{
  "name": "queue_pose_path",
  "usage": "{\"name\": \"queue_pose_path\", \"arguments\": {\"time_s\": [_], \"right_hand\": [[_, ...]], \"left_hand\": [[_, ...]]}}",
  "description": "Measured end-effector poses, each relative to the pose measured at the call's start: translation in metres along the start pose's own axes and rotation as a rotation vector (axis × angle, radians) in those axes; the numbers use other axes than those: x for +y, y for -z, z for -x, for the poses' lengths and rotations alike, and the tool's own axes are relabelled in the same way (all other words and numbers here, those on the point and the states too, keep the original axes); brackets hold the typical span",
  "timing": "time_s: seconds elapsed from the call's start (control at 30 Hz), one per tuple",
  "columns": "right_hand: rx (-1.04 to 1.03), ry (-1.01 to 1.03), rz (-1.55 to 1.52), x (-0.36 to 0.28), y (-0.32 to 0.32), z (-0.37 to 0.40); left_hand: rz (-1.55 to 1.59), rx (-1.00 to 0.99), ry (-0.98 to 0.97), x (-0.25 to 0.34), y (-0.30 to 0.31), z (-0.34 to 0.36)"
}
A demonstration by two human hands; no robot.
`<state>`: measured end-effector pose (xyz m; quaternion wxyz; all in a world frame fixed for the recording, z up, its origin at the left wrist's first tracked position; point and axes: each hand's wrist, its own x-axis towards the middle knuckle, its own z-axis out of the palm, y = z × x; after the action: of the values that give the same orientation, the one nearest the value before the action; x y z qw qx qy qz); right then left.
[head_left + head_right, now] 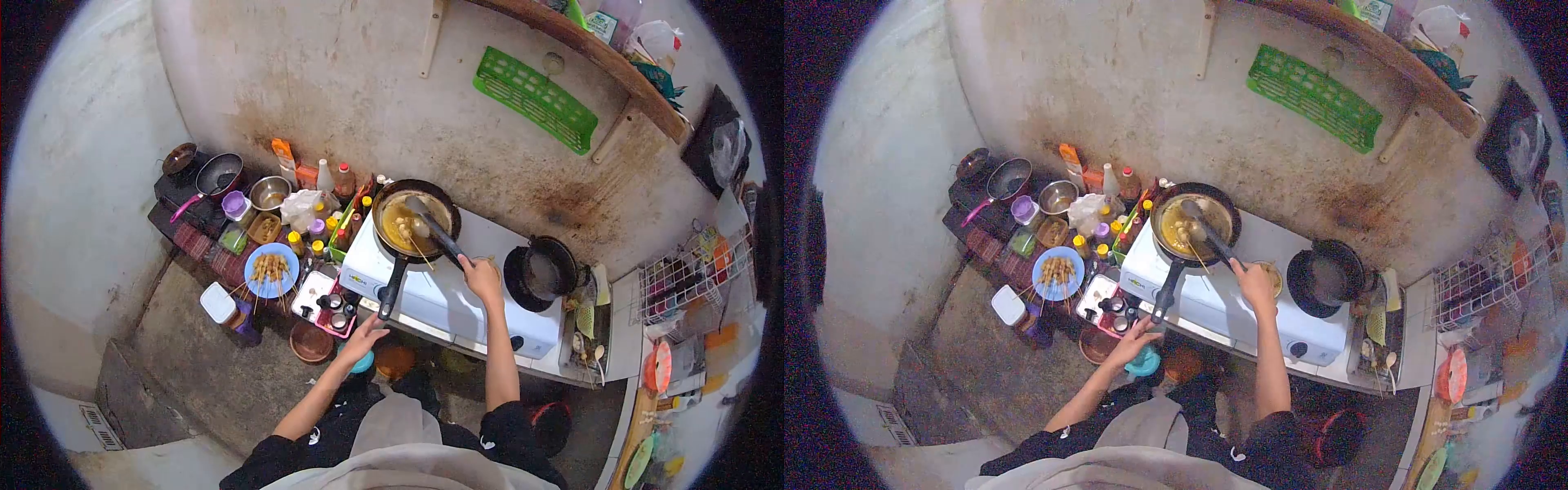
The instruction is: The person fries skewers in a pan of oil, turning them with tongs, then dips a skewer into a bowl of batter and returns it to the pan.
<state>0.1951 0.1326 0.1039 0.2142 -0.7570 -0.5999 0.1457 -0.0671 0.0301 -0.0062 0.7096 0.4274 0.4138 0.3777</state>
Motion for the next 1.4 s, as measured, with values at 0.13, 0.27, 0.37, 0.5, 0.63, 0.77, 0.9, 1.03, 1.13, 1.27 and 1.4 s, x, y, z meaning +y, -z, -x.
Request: {"name": "queue_pose_path", "arguments": {"time_s": [0.13,0.27,0.37,0.5,0.63,0.77,0.9,1.03,1.13,1.27,1.4], "right_hand": [[-0.019,0.004,0.046,0.001,-0.004,-0.002],[-0.065,-0.025,0.024,0.000,-0.004,-0.001],[-0.166,-0.076,0.021,-0.014,0.012,0.004],[-0.168,-0.096,-0.012,-0.009,0.009,0.001],[-0.175,-0.070,0.039,-0.013,0.010,0.000],[-0.174,-0.080,-0.009,-0.022,0.018,0.003],[-0.195,-0.055,0.037,-0.017,0.011,0.000],[0.015,0.045,0.075,0.003,-0.005,-0.006],[0.124,0.094,0.142,0.015,-0.016,-0.004],[-0.037,0.010,0.027,0.021,-0.012,-0.005],[0.078,-0.025,0.017,0.031,-0.022,-0.008]], "left_hand": [[-0.049,0.013,-0.005,0.002,0.002,0.000],[-0.063,0.020,-0.010,0.008,-0.001,0.004],[-0.020,0.010,0.013,0.000,0.002,0.000],[-0.040,0.022,0.022,0.005,0.000,0.003],[-0.016,0.010,0.023,-0.003,0.004,-0.002],[-0.037,0.022,0.029,-0.001,0.002,0.001],[-0.038,0.028,0.037,0.015,-0.004,0.006],[-0.013,0.020,0.029,0.005,0.001,0.003],[-0.008,0.020,0.024,0.000,0.003,0.002],[-0.081,-0.001,0.019,0.000,0.004,0.000],[0.001,0.011,0.012,-0.001,0.001,0.002]]}}
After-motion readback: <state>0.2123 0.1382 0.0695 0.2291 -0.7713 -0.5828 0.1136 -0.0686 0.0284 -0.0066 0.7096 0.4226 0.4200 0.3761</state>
